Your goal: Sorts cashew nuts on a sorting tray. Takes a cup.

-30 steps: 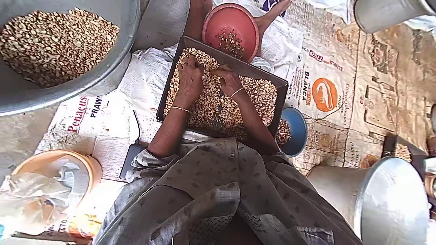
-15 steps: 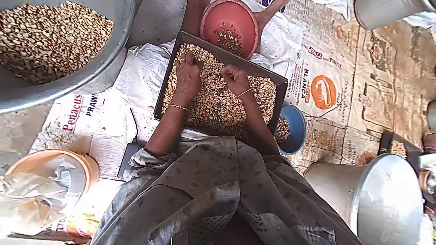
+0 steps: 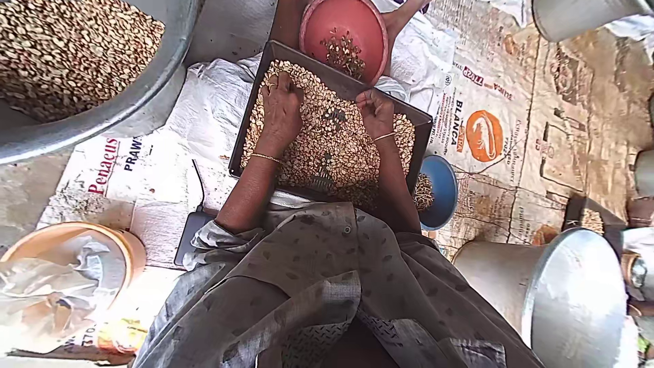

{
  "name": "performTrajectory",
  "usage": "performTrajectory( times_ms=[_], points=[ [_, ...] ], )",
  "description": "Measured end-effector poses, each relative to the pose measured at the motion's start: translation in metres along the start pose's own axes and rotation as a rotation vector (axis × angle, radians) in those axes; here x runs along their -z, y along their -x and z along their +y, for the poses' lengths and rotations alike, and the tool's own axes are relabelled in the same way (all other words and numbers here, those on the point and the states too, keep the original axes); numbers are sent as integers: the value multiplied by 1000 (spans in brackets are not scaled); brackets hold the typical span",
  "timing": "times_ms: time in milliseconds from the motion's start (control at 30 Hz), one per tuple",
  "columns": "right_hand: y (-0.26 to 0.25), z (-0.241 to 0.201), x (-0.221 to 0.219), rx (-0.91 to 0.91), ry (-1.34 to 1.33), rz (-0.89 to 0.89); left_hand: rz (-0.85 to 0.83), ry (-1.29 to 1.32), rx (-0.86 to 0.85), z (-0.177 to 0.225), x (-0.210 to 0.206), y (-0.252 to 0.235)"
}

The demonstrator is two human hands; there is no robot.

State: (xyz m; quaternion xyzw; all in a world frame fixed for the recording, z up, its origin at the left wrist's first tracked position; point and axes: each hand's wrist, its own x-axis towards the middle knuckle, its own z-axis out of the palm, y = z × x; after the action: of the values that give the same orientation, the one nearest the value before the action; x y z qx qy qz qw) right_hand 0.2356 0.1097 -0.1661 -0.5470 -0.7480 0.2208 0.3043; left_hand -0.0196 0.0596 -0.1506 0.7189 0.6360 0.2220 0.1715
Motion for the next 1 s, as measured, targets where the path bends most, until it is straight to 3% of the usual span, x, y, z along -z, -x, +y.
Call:
performTrajectory(
  times_ms=[133, 267, 333, 467, 567, 633, 700, 733, 800, 867, 933, 1000],
  points=[
    [-3, -27, -29, 184, 105, -105, 8, 2, -2, -1, 0, 0],
    [-2, -32, -44, 144, 386, -267, -3, -3, 2, -1, 0, 0],
    [-2, -28, -32, 43, 441, -261, -8, 7, 10, -1, 1, 0],
    [12, -32, 13, -361, 678, -340, -13, 26, 16, 0, 4, 1],
    [31, -38, 31, -506, 700, -238, -23, 24, 17, 1, 4, 0],
    [45, -42, 26, -376, 643, -80, -12, 24, 4, 0, 2, 0],
    [57, -46, 4, -92, 518, 47, -8, 30, -4, -1, 1, 0],
    [64, -49, -12, 47, 442, 53, -9, 30, -8, -2, 1, 0],
    [76, -59, -41, 215, 408, -113, -7, 29, -11, -2, 1, 0],
    [81, -57, -60, 274, 515, -298, 3, 23, -17, -3, 0, 1],
    [75, -42, -61, 278, 638, -309, 2, 24, -18, -5, 0, 1],
    [62, -29, -46, 134, 736, -265, -4, 31, -5, -5, 0, 2]
  ],
)
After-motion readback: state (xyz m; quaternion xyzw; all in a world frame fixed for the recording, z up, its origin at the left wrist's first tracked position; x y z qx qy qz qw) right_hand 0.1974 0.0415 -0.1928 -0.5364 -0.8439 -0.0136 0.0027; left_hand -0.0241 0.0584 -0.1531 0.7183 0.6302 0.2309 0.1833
